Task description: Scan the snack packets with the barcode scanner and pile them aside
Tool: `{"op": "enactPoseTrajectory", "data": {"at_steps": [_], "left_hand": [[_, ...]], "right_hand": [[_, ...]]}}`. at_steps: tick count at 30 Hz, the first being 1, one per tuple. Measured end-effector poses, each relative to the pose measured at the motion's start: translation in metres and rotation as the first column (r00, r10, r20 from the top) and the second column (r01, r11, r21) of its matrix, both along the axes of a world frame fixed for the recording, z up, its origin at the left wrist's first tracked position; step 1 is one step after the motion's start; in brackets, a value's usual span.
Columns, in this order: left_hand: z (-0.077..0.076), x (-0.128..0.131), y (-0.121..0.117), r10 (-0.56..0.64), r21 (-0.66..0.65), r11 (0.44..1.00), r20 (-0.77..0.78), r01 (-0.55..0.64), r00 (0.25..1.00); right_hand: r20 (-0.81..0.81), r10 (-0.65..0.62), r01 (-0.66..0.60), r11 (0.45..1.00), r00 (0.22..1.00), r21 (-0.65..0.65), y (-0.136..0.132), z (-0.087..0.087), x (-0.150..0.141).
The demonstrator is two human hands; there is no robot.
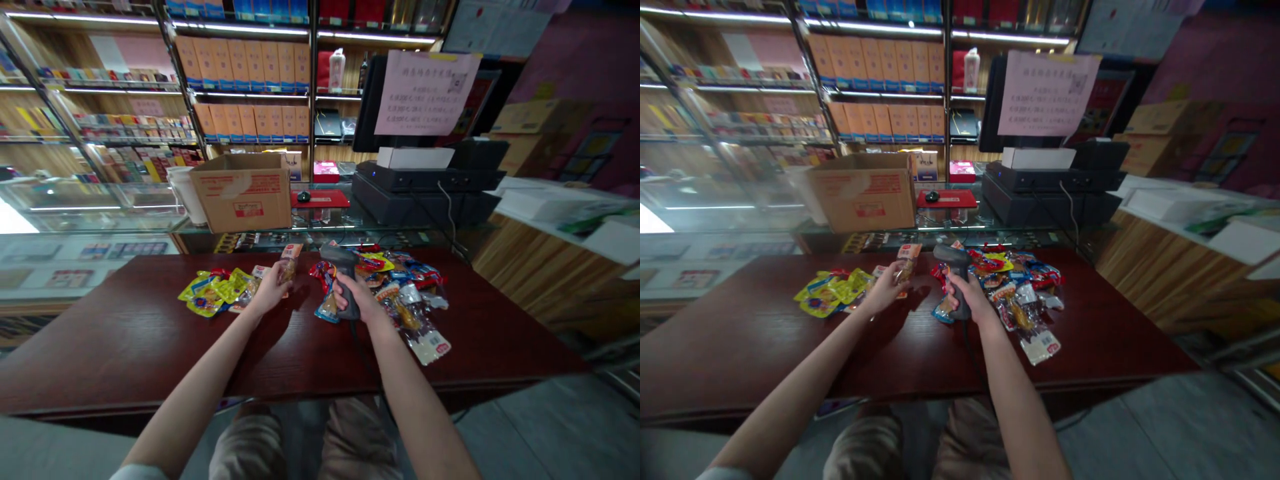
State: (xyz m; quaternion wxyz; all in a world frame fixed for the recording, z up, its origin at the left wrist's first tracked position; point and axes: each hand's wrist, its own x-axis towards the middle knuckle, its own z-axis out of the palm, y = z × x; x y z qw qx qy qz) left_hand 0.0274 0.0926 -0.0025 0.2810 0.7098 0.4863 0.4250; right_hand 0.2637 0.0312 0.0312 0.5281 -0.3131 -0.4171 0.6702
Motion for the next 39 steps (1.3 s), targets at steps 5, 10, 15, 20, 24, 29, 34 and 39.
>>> {"op": "enactPoseTrajectory", "data": {"at_steps": [5, 10, 15, 20, 24, 29, 34, 39], "left_hand": [[-0.001, -0.003, -0.012, 0.036, -0.031, 0.999, -0.025, -0.037, 0.999], [-0.007, -0.007, -0.007, 0.017, -0.048, 0.999, -0.025, -0.018, 1.0], [-0.005, -0.009, -0.01, 0.038, -0.069, 0.997, -0.084, -0.044, 0.996], [0.004, -0.007, -0.014, 0.035, -0.103, 0.993, -0.166, -0.053, 0.986], [0.0, -0.007, -0.014, 0.031, -0.086, 0.995, -0.155, -0.045, 0.987], [-0.003, -0.006, -0.014, 0.046, -0.087, 0.995, -0.134, -0.058, 0.99], [0.019, -0.022, -0.016, 0.301, -0.032, 0.945, -0.294, -0.324, 0.907], [0.04, -0.06, -0.021, 0.544, 0.009, 0.745, -0.587, -0.667, 0.6]], "right_hand": [[0.094, 0.124, -0.123, 0.992, 0.988, -0.016, -0.003, -0.005, -0.012], [0.12, 0.112, -0.112, 0.994, 0.986, -0.001, -0.003, -0.007, -0.014], [0.117, 0.113, -0.116, 0.993, 0.987, 0.019, -0.004, -0.007, -0.013], [0.123, 0.107, -0.113, 0.993, 0.987, 0.043, -0.004, -0.009, -0.015], [0.132, 0.101, -0.107, 0.994, 0.986, 0.038, -0.004, -0.009, -0.016], [0.117, 0.08, -0.084, 0.996, 0.99, 0.028, -0.004, -0.007, -0.016], [0.074, -0.079, 0.079, 0.997, 0.994, 0.003, -0.001, -0.001, -0.01], [0.017, -0.324, 0.325, 0.945, 0.946, -0.042, 0.007, 0.003, 0.013]]}}
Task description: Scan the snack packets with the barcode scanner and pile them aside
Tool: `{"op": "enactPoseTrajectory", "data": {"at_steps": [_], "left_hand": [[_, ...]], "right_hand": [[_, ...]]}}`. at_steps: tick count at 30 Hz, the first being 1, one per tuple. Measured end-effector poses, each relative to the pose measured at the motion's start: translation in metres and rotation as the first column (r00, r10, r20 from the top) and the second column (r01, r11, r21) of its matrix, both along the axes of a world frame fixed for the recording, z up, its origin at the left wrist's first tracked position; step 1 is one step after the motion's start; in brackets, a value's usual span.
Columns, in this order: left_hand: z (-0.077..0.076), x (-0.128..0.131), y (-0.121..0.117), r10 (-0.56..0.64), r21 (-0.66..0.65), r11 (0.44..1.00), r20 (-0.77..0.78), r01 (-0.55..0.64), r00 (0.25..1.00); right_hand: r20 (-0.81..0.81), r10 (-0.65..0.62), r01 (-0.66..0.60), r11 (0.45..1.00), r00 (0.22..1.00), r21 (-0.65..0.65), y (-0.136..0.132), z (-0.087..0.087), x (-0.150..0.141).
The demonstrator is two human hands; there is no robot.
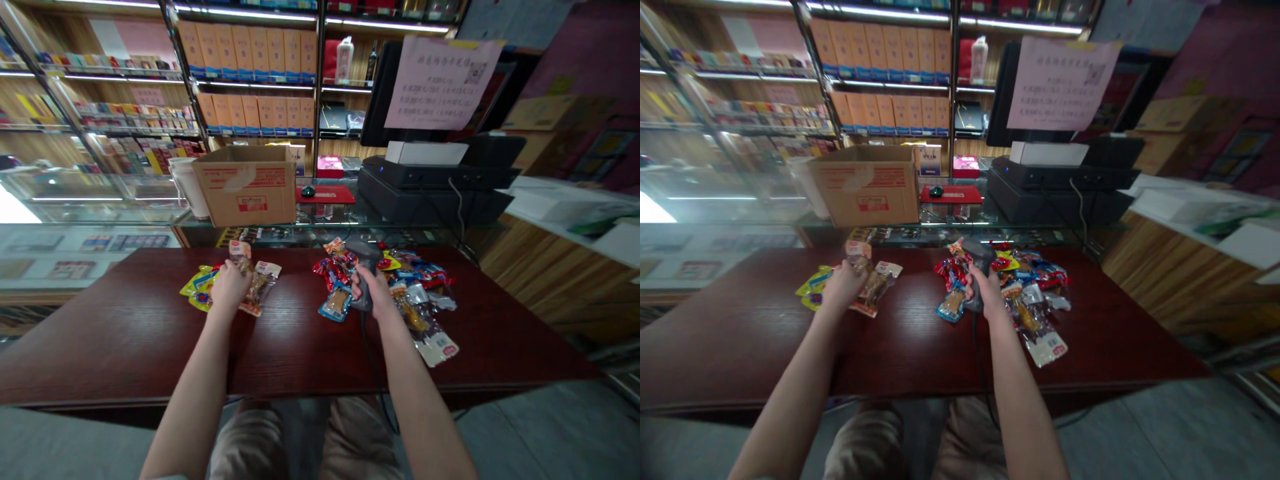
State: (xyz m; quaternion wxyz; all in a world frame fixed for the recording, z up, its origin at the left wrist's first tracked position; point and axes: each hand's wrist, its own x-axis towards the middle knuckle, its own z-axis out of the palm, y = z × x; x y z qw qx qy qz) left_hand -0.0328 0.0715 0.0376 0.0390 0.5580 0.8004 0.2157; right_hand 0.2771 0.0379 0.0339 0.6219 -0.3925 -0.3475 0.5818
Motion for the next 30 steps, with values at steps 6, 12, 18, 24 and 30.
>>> {"op": "enactPoseTrajectory", "data": {"at_steps": [6, 12, 18, 24, 30], "left_hand": [[0.004, -0.002, -0.007, 0.191, 0.246, 0.96, -0.244, -0.13, 0.951], [-0.009, 0.08, 0.022, -0.388, 0.076, 0.914, -0.128, 0.399, 0.913], [-0.027, 0.143, 0.068, -0.458, -0.262, 0.84, 0.125, 0.475, 0.88], [-0.042, 0.142, 0.082, -0.395, -0.097, 0.879, 0.397, 0.466, 0.828], [-0.045, 0.112, 0.074, -0.452, 0.361, 0.885, 0.818, 0.295, 0.355]], "right_hand": [[-0.024, -0.153, 0.153, 0.988, 0.988, 0.009, 0.006, -0.002, 0.02], [-0.014, -0.148, 0.149, 0.988, 0.989, 0.04, 0.004, 0.0, 0.017], [0.021, -0.138, 0.137, 0.989, 0.99, 0.05, 0.003, -0.001, 0.012], [0.055, -0.138, 0.134, 0.988, 0.989, 0.073, 0.007, -0.007, 0.011], [0.054, -0.062, 0.058, 0.996, 0.997, 0.069, 0.003, -0.003, 0.008]]}}
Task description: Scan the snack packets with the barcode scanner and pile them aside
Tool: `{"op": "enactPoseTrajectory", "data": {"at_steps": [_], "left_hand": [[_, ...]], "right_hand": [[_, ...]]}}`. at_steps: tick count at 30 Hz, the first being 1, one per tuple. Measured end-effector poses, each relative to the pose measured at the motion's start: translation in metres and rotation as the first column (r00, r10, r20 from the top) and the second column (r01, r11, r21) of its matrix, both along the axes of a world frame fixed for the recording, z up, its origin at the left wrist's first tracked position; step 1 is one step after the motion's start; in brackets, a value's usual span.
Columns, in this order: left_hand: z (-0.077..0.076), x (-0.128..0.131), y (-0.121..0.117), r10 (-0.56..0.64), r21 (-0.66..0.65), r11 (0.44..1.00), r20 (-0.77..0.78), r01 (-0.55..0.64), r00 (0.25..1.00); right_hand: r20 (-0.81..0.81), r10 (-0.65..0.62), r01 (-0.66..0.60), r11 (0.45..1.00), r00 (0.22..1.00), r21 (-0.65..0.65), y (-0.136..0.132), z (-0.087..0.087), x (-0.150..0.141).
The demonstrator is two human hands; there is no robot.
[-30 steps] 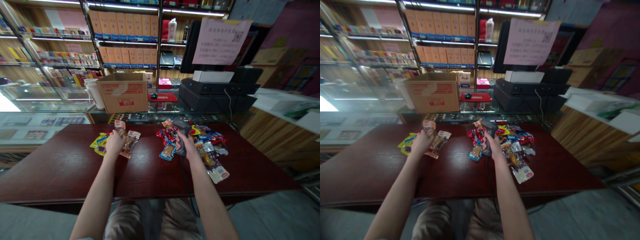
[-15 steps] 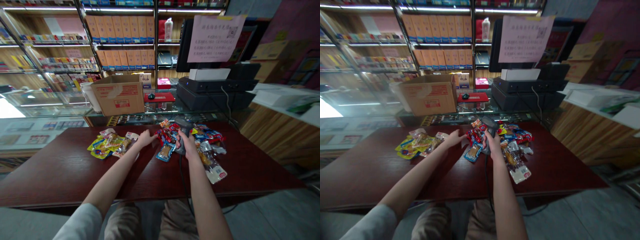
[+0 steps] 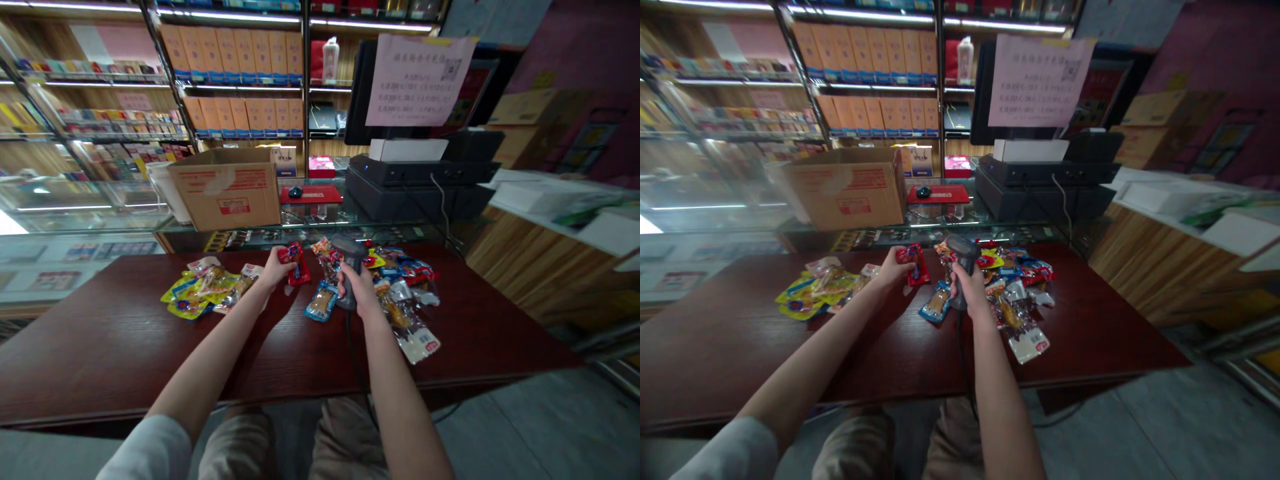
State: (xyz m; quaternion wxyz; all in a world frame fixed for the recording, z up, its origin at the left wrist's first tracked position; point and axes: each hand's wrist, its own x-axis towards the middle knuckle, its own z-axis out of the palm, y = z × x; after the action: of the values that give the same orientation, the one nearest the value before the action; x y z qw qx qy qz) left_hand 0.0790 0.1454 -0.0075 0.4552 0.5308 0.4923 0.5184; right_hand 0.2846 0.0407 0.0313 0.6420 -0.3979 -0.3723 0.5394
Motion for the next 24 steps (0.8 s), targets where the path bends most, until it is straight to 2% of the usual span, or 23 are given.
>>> {"op": "enactPoseTrajectory", "data": {"at_steps": [4, 7, 10, 12, 15, 20, 22, 24], "left_hand": [[0.012, -0.026, -0.018, -0.072, 0.086, 0.995, 0.225, 0.054, 0.972], [0.018, -0.038, -0.032, -0.056, 0.049, 0.998, 0.326, 0.042, 0.944], [0.017, -0.045, -0.042, -0.07, 0.046, 0.997, 0.426, 0.056, 0.902], [0.016, -0.048, -0.046, -0.093, 0.04, 0.996, 0.496, 0.085, 0.863], [0.016, -0.052, -0.049, -0.088, -0.035, 0.99, 0.616, 0.139, 0.783], [0.025, -0.056, -0.055, -0.036, -0.187, 0.931, 0.807, 0.313, 0.59], [0.028, -0.056, -0.058, -0.063, -0.197, 0.902, 0.82, 0.384, 0.569], [0.029, -0.056, -0.06, -0.082, -0.215, 0.88, 0.81, 0.424, 0.581]], "right_hand": [[0.008, 0.114, -0.114, 0.993, 0.993, -0.015, -0.004, 0.002, -0.008], [0.013, 0.245, -0.245, 0.969, 0.969, -0.024, -0.007, 0.0, -0.016], [0.014, 0.344, -0.344, 0.939, 0.939, -0.02, -0.009, -0.003, -0.022], [0.009, 0.382, -0.382, 0.924, 0.924, -0.015, -0.009, -0.004, -0.024], [-0.016, 0.411, -0.411, 0.911, 0.912, -0.022, -0.01, -0.004, -0.025], [-0.057, 0.454, -0.456, 0.889, 0.889, -0.036, -0.01, -0.005, -0.024], [-0.05, 0.472, -0.474, 0.88, 0.88, -0.035, -0.01, -0.006, -0.025], [-0.038, 0.491, -0.492, 0.87, 0.87, -0.032, -0.01, -0.008, -0.026]]}}
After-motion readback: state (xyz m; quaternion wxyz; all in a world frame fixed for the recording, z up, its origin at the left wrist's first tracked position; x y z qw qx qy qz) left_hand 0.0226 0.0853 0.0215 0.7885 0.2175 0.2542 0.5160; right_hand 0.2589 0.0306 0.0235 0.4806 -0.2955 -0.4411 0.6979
